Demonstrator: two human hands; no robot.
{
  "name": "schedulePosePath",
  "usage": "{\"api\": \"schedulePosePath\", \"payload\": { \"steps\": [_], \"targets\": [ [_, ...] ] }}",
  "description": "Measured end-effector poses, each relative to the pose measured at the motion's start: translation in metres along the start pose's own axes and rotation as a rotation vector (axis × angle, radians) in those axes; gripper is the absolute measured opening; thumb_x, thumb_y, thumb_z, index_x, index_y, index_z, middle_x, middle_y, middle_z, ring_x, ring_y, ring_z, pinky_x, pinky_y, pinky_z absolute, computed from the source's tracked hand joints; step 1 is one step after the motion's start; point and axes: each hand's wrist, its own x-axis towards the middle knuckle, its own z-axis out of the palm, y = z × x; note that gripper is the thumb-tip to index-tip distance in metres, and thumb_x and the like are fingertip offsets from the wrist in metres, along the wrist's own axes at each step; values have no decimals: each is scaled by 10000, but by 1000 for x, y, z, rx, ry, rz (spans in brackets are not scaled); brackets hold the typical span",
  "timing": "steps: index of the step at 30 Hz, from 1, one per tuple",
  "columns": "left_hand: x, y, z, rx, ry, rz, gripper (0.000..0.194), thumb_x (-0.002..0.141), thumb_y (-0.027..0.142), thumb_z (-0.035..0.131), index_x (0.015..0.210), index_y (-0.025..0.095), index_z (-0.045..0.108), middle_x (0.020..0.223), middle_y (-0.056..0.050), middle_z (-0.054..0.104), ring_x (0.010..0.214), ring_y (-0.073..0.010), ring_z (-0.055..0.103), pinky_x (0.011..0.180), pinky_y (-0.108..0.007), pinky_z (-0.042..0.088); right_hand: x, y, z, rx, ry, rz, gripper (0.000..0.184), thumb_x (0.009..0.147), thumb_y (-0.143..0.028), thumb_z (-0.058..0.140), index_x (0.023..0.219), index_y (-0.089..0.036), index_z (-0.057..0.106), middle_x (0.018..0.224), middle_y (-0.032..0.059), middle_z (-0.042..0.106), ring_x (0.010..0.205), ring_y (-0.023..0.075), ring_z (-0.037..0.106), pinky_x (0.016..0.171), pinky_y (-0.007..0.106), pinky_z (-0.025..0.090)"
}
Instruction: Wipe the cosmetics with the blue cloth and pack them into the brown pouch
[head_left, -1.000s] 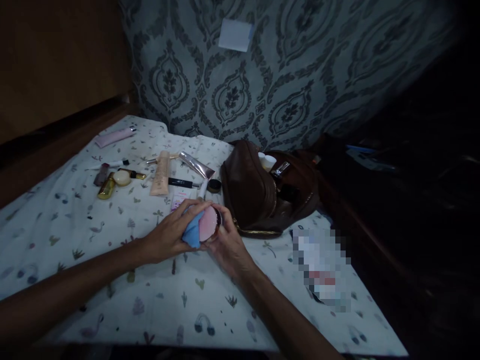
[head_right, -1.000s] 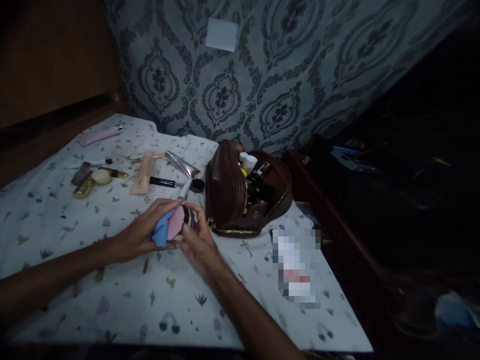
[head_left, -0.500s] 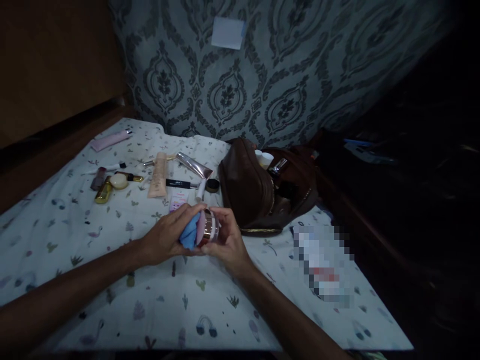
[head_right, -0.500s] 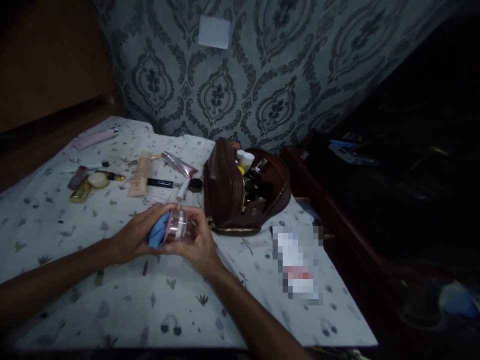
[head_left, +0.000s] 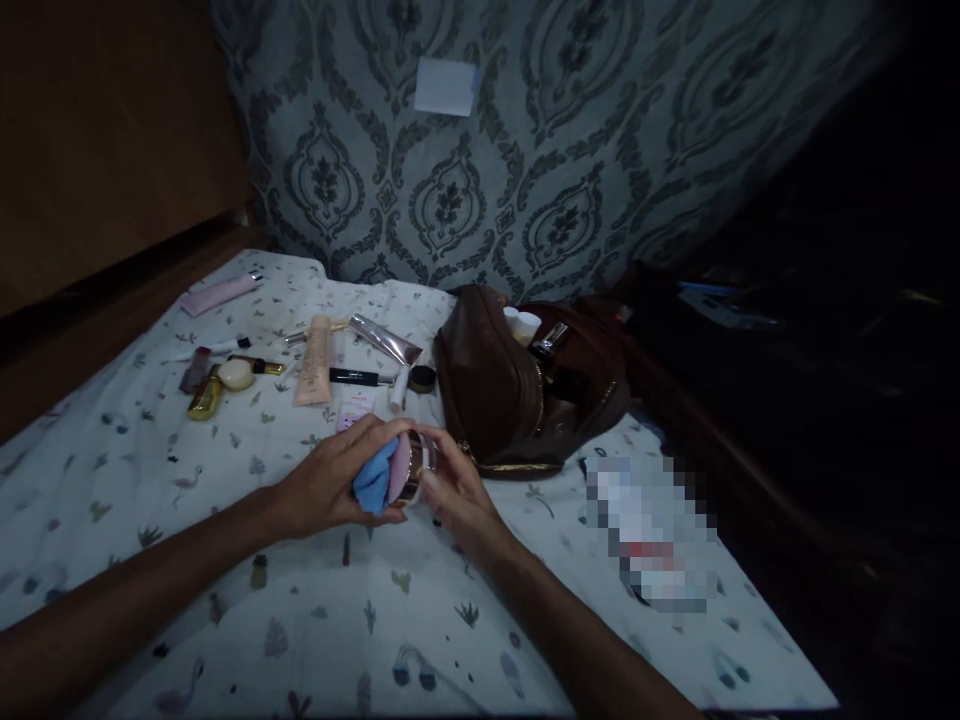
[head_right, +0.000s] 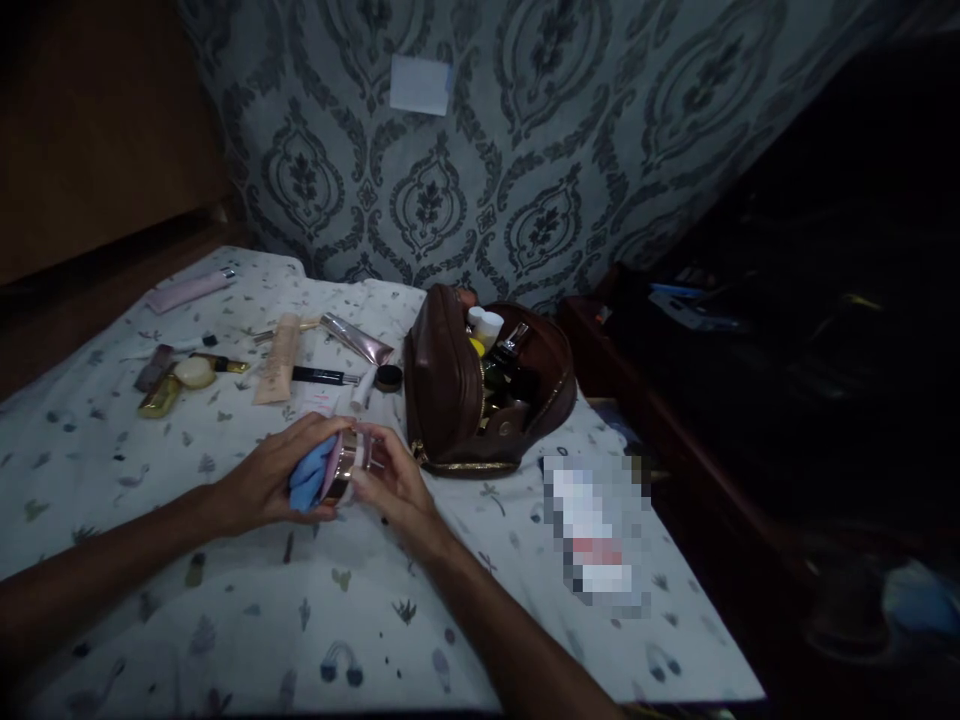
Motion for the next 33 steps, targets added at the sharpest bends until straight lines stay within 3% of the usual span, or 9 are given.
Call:
{"api": "schedulePosePath", "payload": {
  "steps": [6, 10, 12, 15, 19, 22, 25, 28, 33],
  "targets": [
    [-4, -2, -3, 82, -8, 89, 759, 877, 532, 636, 1526, 300, 319, 1188, -102, 597, 960, -240, 629, 793, -311, 555, 0, 6, 2, 163, -36, 47, 539, 780, -489, 790, 1216, -276, 558, 1113, 31, 667, 951, 179, 661, 805, 288, 535],
    [-4, 2, -5, 45, -14, 139, 699, 925, 468, 570, 1550, 307, 303, 1273, -127, 598, 1055, -271, 639, 847, -334, 569, -1, 1, 7, 213, -32, 89, 544, 686, -457, 874, 1067, -258, 539, 982, -6, 663, 835, 132, 649, 706, 239, 539],
    [-3, 8, -6, 3, -17, 133, 596, 956, 427, 526, 1522, 313, 375, 1316, -129, 576, 1139, -282, 615, 899, -341, 559, -2, -1, 9, 227, -54, 102, 573, 677, -466, 878, 1077, -254, 526, 950, -15, 656, 766, 114, 647, 644, 216, 530],
    [-2, 17, -5, -20, 85, 66, 422, 988, 373, 475, 1403, 340, 546, 1341, -98, 561, 1215, -281, 581, 952, -333, 538, -3, 0, 11, 266, -104, 119, 642, 685, -528, 854, 1144, -235, 514, 864, -17, 668, 676, 111, 658, 563, 198, 503],
    [6, 29, -8, 8, 229, 35, 254, 984, 277, 494, 1144, 300, 689, 1129, -60, 643, 1012, -203, 658, 843, -256, 557, -3, -4, 10, 299, -89, 125, 657, 620, -566, 878, 1014, -206, 494, 782, -8, 690, 647, 128, 678, 593, 229, 519],
    [23, 40, -12, 52, 210, 138, 160, 954, 196, 528, 1002, 246, 673, 943, -37, 670, 858, -166, 670, 732, -209, 551, -8, -23, 3, 221, -52, 114, 625, 612, -566, 879, 923, -203, 476, 748, -11, 682, 633, 124, 664, 609, 244, 525],
    [48, 57, -13, 46, 140, 234, 157, 940, 153, 515, 954, 234, 649, 873, -26, 674, 787, -156, 667, 671, -203, 549, -18, -52, -10, 94, -37, 121, 549, 660, -547, 854, 853, -199, 477, 651, -33, 637, 544, 106, 608, 518, 203, 478],
    [74, 74, -6, -13, 109, 277, 203, 959, 157, 463, 919, 228, 650, 851, -35, 667, 748, -156, 655, 634, -219, 548, -34, -82, -25, 9, -16, 144, 496, 733, -553, 797, 911, -195, 503, 609, -48, 607, 487, 103, 566, 473, 198, 449],
    [107, 87, 13, 34, 50, 316, 258, 1002, 217, 410, 1160, 242, 612, 1003, -57, 678, 891, -180, 679, 717, -249, 586, -58, -112, -45, -99, 71, 115, 447, 877, -572, 634, 1090, -195, 521, 713, -21, 615, 599, 137, 623, 573, 249, 494]
  ]
}}
